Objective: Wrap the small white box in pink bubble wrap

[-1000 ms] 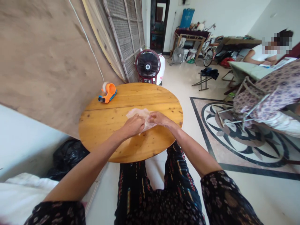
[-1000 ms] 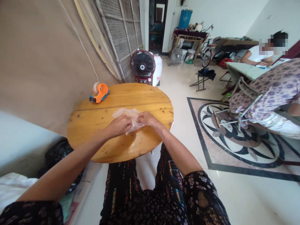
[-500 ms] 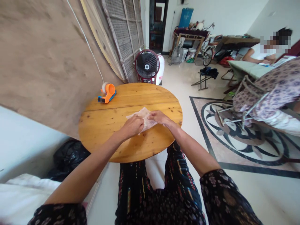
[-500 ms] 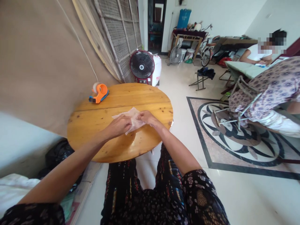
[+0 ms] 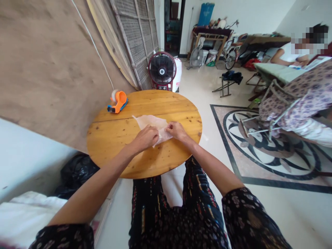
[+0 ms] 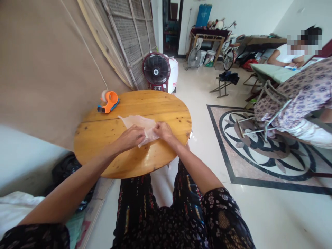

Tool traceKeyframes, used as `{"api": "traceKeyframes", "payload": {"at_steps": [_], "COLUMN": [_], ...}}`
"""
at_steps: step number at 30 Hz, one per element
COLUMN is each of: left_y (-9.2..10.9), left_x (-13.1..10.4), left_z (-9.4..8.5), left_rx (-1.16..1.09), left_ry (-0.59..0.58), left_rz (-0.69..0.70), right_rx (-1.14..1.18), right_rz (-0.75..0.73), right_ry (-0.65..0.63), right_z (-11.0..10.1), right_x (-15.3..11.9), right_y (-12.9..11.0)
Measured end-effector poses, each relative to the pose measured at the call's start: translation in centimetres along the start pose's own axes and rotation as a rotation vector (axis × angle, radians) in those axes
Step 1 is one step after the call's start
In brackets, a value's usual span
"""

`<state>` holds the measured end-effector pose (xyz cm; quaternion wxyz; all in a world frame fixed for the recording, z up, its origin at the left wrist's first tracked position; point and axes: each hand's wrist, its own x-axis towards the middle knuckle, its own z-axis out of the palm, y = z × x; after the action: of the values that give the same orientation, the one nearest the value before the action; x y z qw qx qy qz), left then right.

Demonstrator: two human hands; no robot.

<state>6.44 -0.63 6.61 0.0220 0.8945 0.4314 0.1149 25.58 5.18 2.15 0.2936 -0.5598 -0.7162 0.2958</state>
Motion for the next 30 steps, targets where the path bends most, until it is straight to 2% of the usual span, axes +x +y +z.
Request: {"api": "traceKeyframes", "payload": {"at_steps": [7, 10, 16, 21, 27, 30], "left_y": [-0.6, -0.8, -0.9, -0.8, -0.8, -0.5], "left_x": [-0.4, -0.4, -0.2, -0.1, -0.4, -0.8], "left_z": [1.0, 1.1, 0.7, 0.5, 1.0, 1.4], "left_rx": [-0.033, -0.047, -0.039, -0.052, -0.145, -0.165], "left_ry": [0.100, 0.094, 0.038, -0.011, 0.083, 0.152], "left_rz": [0.013, 0.014, 0.032, 0.025, 0.031, -0.012], "right_rx": [0.027, 0.058, 0.278, 0.446, 0.542, 0.553], "right_rz": [-0.065, -0.077, 0.059, 0.140, 0.165, 0.172], "right_ry": [0.055, 0.060, -0.008, -0.068, -0.141, -0.139], "right_z": [0.7, 0.9, 1.1, 0.8, 0.4, 0.4], "right_x": [-0.3, -0.2, 0.6, 0.2, -0.8, -1.1], "right_y": [0.2, 0.4, 0.0, -2.0, -5.0, -5.8]}}
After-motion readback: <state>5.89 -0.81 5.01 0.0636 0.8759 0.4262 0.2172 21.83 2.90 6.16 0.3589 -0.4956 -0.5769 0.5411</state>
